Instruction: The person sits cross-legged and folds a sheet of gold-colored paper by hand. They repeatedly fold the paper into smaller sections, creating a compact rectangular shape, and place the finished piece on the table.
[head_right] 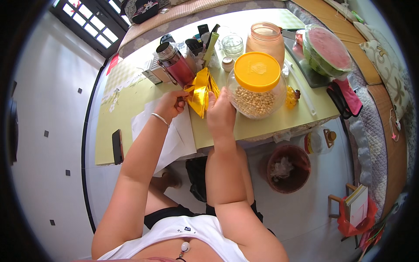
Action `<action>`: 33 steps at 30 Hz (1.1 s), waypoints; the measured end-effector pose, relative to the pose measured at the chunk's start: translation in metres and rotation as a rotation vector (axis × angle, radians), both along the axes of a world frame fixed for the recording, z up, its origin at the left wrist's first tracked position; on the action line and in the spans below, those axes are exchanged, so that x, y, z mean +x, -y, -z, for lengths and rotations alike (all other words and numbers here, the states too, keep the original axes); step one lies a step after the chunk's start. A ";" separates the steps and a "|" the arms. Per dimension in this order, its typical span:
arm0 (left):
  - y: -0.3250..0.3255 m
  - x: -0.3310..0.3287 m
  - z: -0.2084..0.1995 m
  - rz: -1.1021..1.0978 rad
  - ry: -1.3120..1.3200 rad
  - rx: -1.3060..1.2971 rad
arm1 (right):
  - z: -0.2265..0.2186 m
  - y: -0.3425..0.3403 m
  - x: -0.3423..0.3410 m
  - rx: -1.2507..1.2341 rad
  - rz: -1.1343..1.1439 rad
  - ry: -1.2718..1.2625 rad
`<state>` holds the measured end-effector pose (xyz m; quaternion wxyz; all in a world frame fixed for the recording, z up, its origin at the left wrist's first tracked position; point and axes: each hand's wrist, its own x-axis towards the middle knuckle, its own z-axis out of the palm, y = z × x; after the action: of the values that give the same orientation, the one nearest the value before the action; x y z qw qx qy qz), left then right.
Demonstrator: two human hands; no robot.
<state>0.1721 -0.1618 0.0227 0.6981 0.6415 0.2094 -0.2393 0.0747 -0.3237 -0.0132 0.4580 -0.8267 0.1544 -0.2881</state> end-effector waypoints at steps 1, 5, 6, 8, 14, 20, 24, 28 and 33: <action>-0.001 -0.002 0.003 -0.014 -0.008 -0.005 | 0.001 0.003 0.000 0.090 -0.050 -0.022; 0.005 -0.005 0.018 -0.063 0.010 -0.039 | -0.001 0.006 0.003 0.336 -0.227 -0.148; 0.007 -0.006 0.023 -0.072 0.025 -0.051 | -0.002 0.006 0.003 0.370 -0.264 -0.191; 0.010 -0.009 0.031 -0.040 0.135 -0.002 | 0.001 0.004 0.003 0.484 -0.276 -0.145; 0.019 -0.023 0.060 0.177 0.745 0.705 | 0.012 0.002 0.008 0.458 -0.338 -0.089; 0.022 -0.029 0.058 0.146 0.505 0.463 | -0.013 0.006 -0.015 0.031 -0.360 -0.213; 0.030 -0.030 0.035 0.204 0.353 0.374 | -0.004 0.008 -0.008 -0.126 -0.320 -0.254; 0.033 -0.032 0.029 0.205 0.286 0.276 | 0.002 0.014 0.002 -0.009 -0.335 -0.221; 0.041 -0.035 0.016 0.089 0.185 0.009 | -0.010 0.018 -0.008 0.085 -0.322 -0.270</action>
<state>0.1373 -0.2027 0.0066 0.7001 0.6728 0.1165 -0.2091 0.0666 -0.3421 -0.0029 0.5080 -0.8515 0.0922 -0.0911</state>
